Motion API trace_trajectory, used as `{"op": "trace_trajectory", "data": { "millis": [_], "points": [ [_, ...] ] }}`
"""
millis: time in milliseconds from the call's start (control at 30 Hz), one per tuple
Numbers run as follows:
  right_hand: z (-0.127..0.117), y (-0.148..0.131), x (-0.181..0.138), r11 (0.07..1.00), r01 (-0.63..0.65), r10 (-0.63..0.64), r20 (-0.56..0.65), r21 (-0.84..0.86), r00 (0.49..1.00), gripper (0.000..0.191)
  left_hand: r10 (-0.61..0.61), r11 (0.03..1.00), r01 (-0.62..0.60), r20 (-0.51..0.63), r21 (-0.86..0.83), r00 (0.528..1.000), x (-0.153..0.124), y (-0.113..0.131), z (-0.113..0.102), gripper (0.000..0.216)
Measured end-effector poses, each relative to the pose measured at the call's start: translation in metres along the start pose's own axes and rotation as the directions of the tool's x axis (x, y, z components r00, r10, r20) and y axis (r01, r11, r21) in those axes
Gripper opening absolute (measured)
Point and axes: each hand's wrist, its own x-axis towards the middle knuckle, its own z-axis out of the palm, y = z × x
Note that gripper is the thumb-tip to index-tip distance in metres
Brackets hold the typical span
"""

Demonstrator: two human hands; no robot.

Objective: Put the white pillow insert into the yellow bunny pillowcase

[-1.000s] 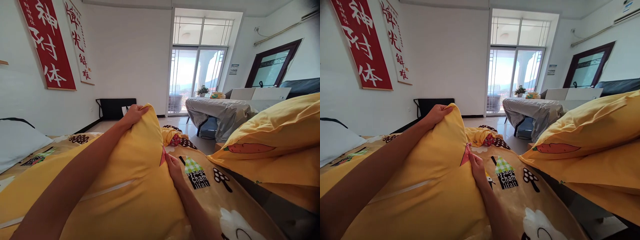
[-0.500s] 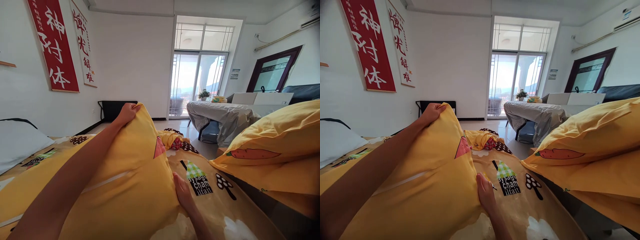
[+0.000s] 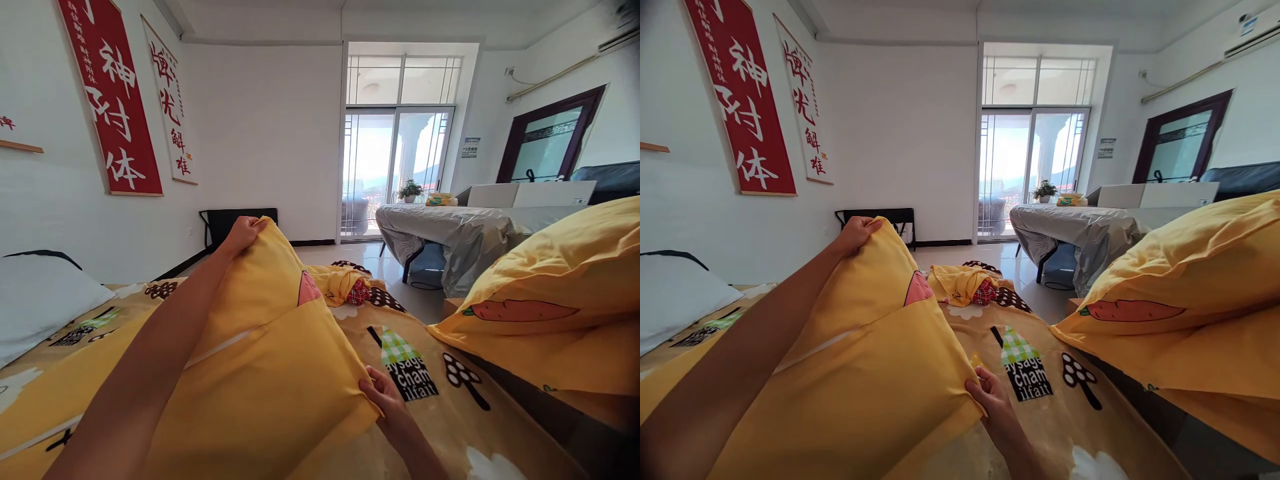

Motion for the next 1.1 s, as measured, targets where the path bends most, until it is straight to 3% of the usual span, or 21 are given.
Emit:
{"op": "trace_trajectory", "data": {
  "millis": [167,267,333,400,467,500,567,633,700,800,867,900,967,1033,1100],
  "points": [
    [-0.009,-0.005,0.016,0.979,0.026,-0.041,-0.073,-0.2,0.996,0.043,-0.062,0.982,0.074,-0.073,0.173,0.995,0.009,-0.037,0.014,0.028],
    [-0.026,-0.003,0.038,0.877,0.099,-0.15,-0.07,-0.471,0.986,0.046,-0.088,0.961,0.097,-0.043,0.26,0.995,0.002,-0.053,0.028,0.028],
    [-0.042,0.006,0.051,0.695,0.134,-0.236,-0.048,-0.707,0.97,0.044,-0.072,0.953,0.061,0.028,0.296,0.997,-0.022,-0.074,0.033,0.04],
    [-0.056,0.021,0.058,0.438,0.121,-0.273,-0.004,-0.891,0.962,0.039,-0.061,0.946,-0.004,0.189,0.324,0.98,-0.061,-0.107,0.032,0.051],
    [-0.066,0.036,0.059,0.194,0.089,-0.26,0.036,-0.977,0.965,0.032,-0.147,0.922,-0.034,0.428,0.387,0.892,-0.107,-0.145,0.022,0.057],
    [-0.069,0.043,0.058,0.085,0.066,-0.241,0.044,-0.994,0.97,0.028,-0.23,0.897,0.007,0.452,0.443,0.862,-0.129,-0.16,0.013,0.06],
    [-0.072,0.051,0.055,-0.091,0.016,-0.199,0.034,-0.996,0.979,0.024,-0.28,0.868,0.035,0.43,0.495,0.858,-0.164,-0.177,-0.006,0.064],
    [-0.071,0.051,0.052,-0.196,-0.018,-0.169,0.015,-0.98,0.986,0.022,-0.248,0.872,0.034,0.381,0.488,0.891,-0.185,-0.175,-0.026,0.065],
    [-0.066,0.042,0.052,-0.237,-0.034,-0.168,0.007,-0.971,0.986,0.018,-0.209,0.876,0.003,0.374,0.483,0.904,-0.2,-0.16,-0.043,0.063],
    [-0.036,0.016,0.057,-0.275,-0.013,-0.22,0.05,-0.961,0.974,0.015,-0.2,0.842,-0.056,0.407,0.537,0.891,-0.224,-0.143,-0.06,0.056],
    [0.006,-0.004,0.06,-0.252,0.098,-0.261,0.165,-0.963,0.951,0.023,-0.192,0.806,-0.09,0.403,0.585,0.895,-0.242,-0.141,-0.062,0.053],
    [0.032,-0.013,0.062,-0.196,0.223,-0.281,0.273,-0.955,0.92,0.026,-0.185,0.787,-0.103,0.39,0.609,0.902,-0.25,-0.142,-0.062,0.053],
    [0.087,-0.021,0.066,-0.071,0.538,-0.311,0.531,-0.84,0.788,0.041,-0.174,0.752,-0.112,0.359,0.65,0.917,-0.261,-0.144,-0.061,0.055],
    [0.134,-0.013,0.072,-0.004,0.683,-0.3,0.652,-0.73,0.696,0.054,-0.181,0.723,-0.099,0.326,0.684,0.928,-0.269,-0.147,-0.064,0.057],
    [0.162,0.01,0.077,0.046,0.687,-0.244,0.659,-0.726,0.712,0.058,-0.19,0.69,-0.072,0.276,0.72,0.942,-0.278,-0.154,-0.075,0.059]
  ]
}}
